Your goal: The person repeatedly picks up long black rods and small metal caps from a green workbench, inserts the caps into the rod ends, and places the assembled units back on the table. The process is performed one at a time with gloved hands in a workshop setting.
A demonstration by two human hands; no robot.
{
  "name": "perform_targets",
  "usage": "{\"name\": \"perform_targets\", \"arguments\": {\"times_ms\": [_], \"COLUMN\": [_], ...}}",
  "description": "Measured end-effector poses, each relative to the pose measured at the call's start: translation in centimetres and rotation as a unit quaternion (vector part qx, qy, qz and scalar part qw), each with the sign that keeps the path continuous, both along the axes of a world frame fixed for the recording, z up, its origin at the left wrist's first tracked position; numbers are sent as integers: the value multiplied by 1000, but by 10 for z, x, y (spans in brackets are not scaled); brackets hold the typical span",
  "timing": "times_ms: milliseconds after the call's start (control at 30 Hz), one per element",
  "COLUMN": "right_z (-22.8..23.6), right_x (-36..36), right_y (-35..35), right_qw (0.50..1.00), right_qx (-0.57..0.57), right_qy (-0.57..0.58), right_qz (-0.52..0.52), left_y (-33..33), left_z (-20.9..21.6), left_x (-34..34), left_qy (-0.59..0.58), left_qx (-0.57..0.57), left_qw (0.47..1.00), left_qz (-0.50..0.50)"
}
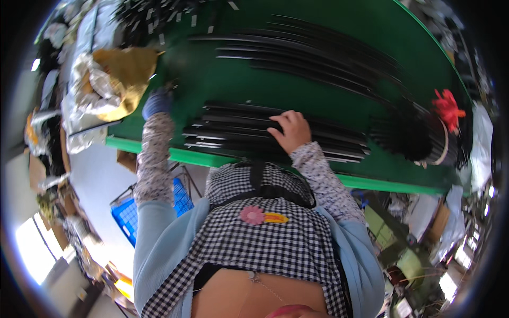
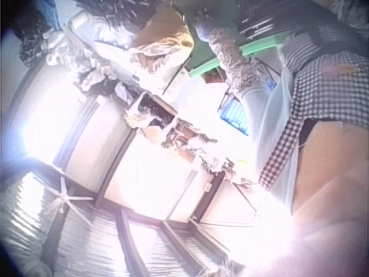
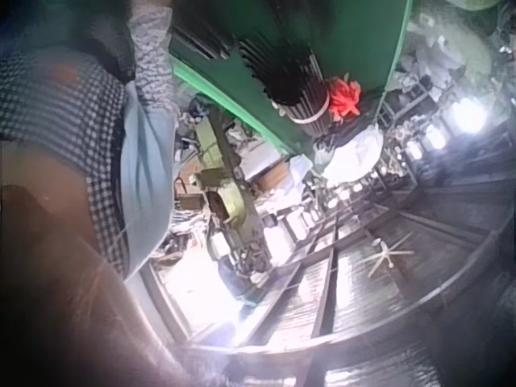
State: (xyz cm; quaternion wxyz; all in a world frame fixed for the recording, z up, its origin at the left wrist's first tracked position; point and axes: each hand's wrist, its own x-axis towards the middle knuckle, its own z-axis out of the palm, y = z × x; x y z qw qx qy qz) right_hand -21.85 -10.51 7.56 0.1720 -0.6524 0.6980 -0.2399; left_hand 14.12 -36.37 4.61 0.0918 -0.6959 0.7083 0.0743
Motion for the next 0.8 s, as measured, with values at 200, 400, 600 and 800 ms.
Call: {"name": "perform_targets", "arguments": {"times_ms": [200,400,600,800], "right_z": [17,38,45,61], "right_x": [23,60,51,23], "right_y": [-3,-14,-13,-13], "right_qw": [989,789,627,913], "right_qx": [-81,103,74,-95], "right_qy": [-118,-604,-760,-381], "right_qz": [-46,-50,-154,-113], "left_y": [21,139,171,168], "left_z": [36,96,90,101], "left_x": [-21,-120,-167,-170], "left_qy": [66,677,653,742], "left_qx": [-4,191,39,426], "left_qw": [997,710,731,507], "left_qz": [-34,-37,-196,109]}}
